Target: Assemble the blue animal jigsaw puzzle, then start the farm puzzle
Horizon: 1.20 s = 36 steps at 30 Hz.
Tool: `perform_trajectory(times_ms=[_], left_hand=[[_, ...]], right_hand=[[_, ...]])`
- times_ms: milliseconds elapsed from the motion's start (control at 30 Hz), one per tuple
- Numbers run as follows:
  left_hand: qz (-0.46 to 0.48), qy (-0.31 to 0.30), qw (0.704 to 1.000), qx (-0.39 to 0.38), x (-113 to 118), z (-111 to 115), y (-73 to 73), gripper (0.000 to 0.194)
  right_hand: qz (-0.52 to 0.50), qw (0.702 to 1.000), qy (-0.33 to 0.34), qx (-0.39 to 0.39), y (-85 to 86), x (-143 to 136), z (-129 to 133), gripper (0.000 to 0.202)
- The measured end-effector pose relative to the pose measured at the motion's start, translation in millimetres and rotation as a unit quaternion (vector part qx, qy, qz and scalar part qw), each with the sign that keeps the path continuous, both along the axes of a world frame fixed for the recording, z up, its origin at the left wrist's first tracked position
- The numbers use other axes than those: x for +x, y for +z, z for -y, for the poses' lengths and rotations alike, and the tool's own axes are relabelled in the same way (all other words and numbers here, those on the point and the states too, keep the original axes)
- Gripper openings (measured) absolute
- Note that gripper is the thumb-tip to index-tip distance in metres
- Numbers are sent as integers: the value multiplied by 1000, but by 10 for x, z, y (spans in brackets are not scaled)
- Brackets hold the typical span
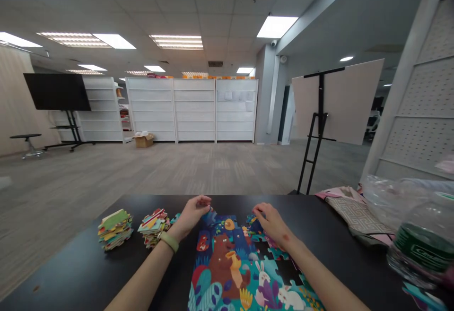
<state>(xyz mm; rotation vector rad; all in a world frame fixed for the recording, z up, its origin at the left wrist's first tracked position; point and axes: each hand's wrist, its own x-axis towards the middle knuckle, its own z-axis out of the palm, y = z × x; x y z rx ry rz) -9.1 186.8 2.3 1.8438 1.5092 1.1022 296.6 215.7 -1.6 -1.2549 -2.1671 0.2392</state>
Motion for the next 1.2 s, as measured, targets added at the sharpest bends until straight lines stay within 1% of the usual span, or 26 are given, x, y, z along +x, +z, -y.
perform_trajectory(times_ms=[100, 200, 300, 367, 400, 433, 467, 533, 567, 633, 667, 700, 733, 800, 867, 933, 1033, 1133, 1200], left_hand=[[5, -18, 1000, -7, 129, 26, -102, 15], [20, -24, 999, 1, 169, 33, -150, 14], [65, -38, 997, 11, 156, 33, -116, 17], [108, -46, 993, 13, 186, 49, -72, 20], [129, -49, 990, 13, 226, 67, -53, 21], [147, -51, 988, 13, 285, 93, -39, 23], [169, -54, 984, 12, 360, 127, -31, 25], [227, -71, 971, -2, 540, 208, -31, 28], [262, -83, 961, -14, 629, 250, -36, 29], [301, -109, 947, -29, 767, 318, -42, 29], [295, -115, 948, -24, 805, 343, -39, 28], [266, -116, 957, -8, 817, 362, -32, 26], [217, -112, 970, 18, 808, 376, -23, 25], [77, -103, 989, 71, 742, 401, -7, 28], [-71, -104, 988, 94, 660, 426, -10, 33], [-172, -106, 976, 82, 608, 449, -36, 35], [-231, -97, 966, 60, 601, 465, -91, 37], [-252, -91, 962, 55, 627, 457, -123, 37], [-259, -88, 960, 54, 638, 451, -126, 37]], right_hand=[[-1, 1000, 3, -1, -2, -17, 18, 29], [-3, 1000, 1, -4, 13, -18, 28, 27], [-19, 1000, 3, -10, 84, -33, 80, 26], [-45, 998, 27, -42, 149, -74, 157, 22], [-64, 994, 45, -71, 177, -108, 206, 19], [-89, 988, 68, -106, 196, -152, 257, 17], [-118, 978, 95, -145, 204, -204, 307, 19], [-187, 946, 150, -219, 182, -322, 382, 31], [-223, 928, 170, -247, 154, -377, 399, 33], [-287, 901, 179, -270, 83, -451, 380, 29], [-311, 899, 166, -261, 46, -461, 345, 26], [-325, 904, 142, -238, 14, -449, 298, 24], [-327, 915, 113, -206, -12, -417, 242, 24], [-284, 948, 54, -135, -45, -311, 125, 24], [-224, 970, 20, -91, -65, -195, 32, 26], [-187, 979, 15, -80, -87, -116, -22, 31], [-169, 982, 20, -83, -140, -103, -48, 38], [-148, 985, 15, -84, -192, -159, -53, 43], [-136, 987, 18, -85, -205, -190, -53, 40]])
